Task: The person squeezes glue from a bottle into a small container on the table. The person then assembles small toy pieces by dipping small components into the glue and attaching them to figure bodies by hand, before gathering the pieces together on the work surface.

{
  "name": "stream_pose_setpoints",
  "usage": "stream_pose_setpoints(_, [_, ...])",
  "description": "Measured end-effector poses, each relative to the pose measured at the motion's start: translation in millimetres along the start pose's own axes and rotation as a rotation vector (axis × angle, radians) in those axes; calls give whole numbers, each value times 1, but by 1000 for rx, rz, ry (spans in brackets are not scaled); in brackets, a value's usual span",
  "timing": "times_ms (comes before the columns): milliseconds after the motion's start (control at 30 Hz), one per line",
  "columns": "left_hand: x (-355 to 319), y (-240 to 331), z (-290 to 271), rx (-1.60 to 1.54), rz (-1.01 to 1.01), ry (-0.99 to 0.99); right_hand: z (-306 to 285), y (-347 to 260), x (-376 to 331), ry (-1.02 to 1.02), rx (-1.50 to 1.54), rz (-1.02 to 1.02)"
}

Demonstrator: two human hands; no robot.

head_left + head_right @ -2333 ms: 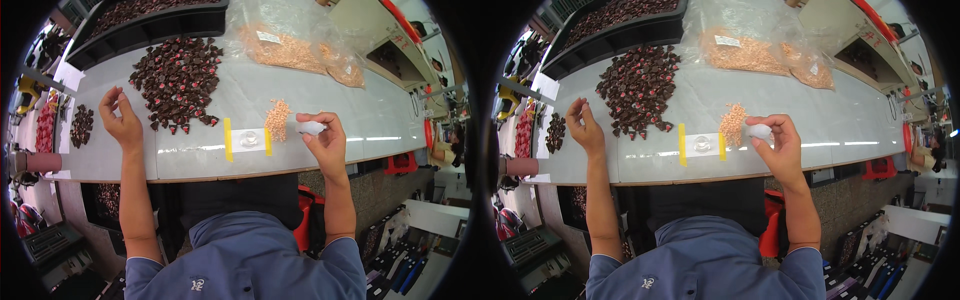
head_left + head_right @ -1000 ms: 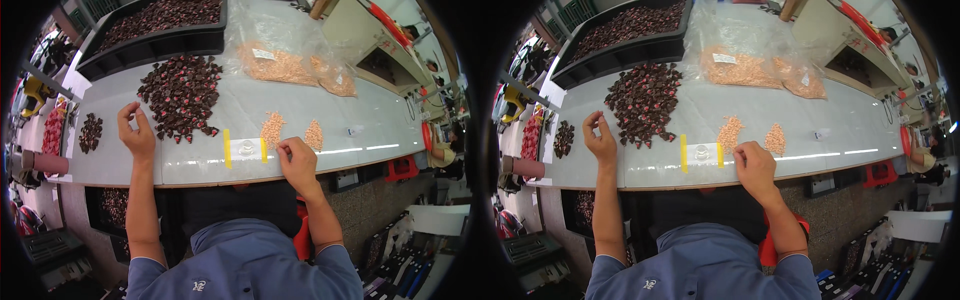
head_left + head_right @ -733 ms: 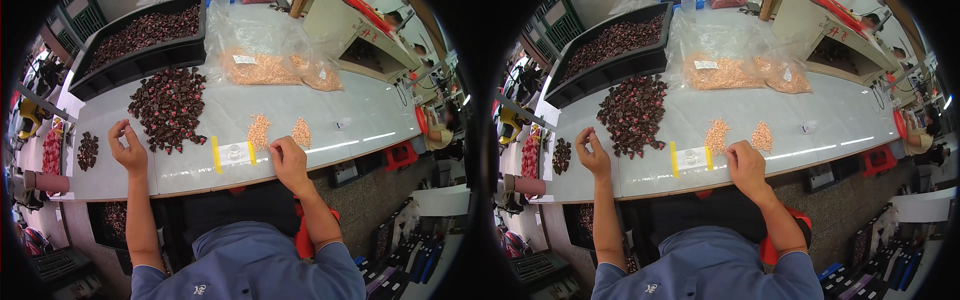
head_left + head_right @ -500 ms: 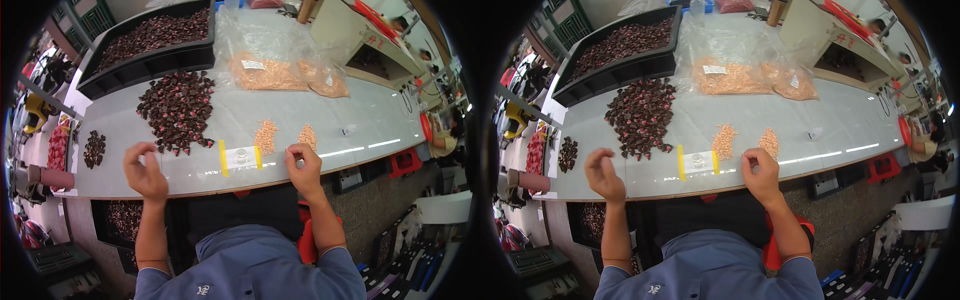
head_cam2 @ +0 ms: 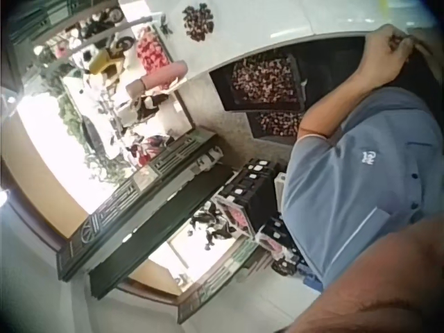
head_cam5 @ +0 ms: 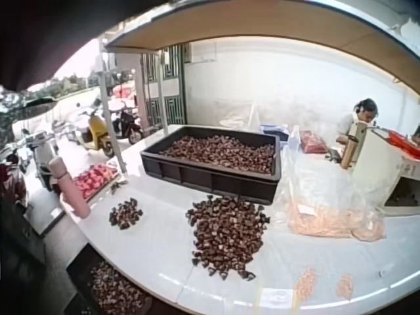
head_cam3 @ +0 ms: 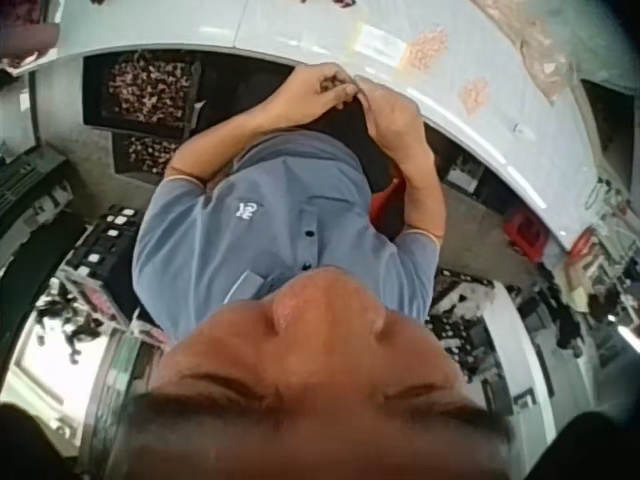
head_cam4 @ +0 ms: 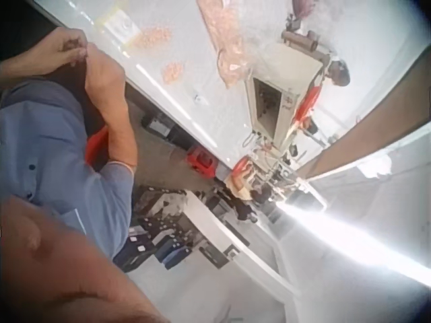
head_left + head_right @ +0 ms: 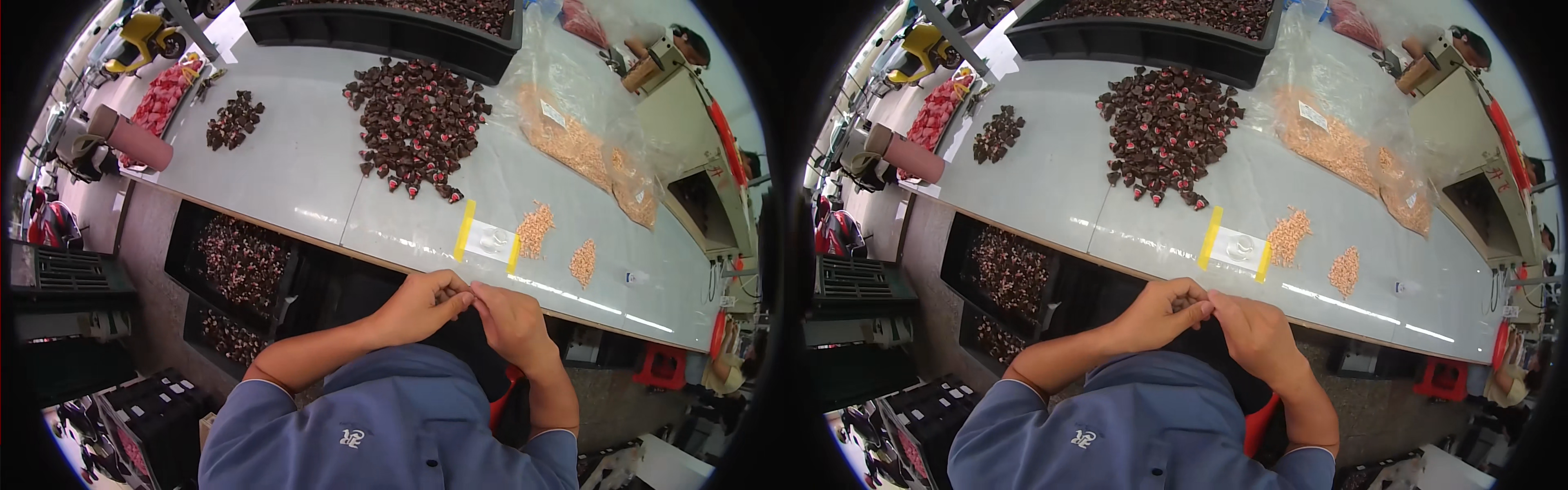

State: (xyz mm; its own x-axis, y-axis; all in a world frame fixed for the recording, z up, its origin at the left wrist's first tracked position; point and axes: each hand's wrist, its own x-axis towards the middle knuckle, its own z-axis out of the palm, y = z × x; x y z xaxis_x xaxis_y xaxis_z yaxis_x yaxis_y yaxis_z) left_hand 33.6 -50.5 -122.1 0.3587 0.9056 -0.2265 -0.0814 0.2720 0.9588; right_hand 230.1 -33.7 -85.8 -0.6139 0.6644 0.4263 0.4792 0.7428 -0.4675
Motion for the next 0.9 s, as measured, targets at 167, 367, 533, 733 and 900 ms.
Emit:
stream_pose_setpoints(167, [-6,7,-10,118,-18,-8,1,-8,6,-164,-216,-37])
stream_pose_setpoints(367, [-4,11,-14,-59,-155,-147,16,-17,-6,0,-262,-100])
stream_pose_setpoints(533, [-1,4,-9,-167,-195,-135,22,-26,-12,155,-207,44])
stream_pose_setpoints(733, [2,20,-12,-75,-160,-277,-6,-9,-18,102,346,399])
stream_pose_setpoints(900, [7,23,-14,-7,-162,-377,-9,-2,-14,35,317,282])
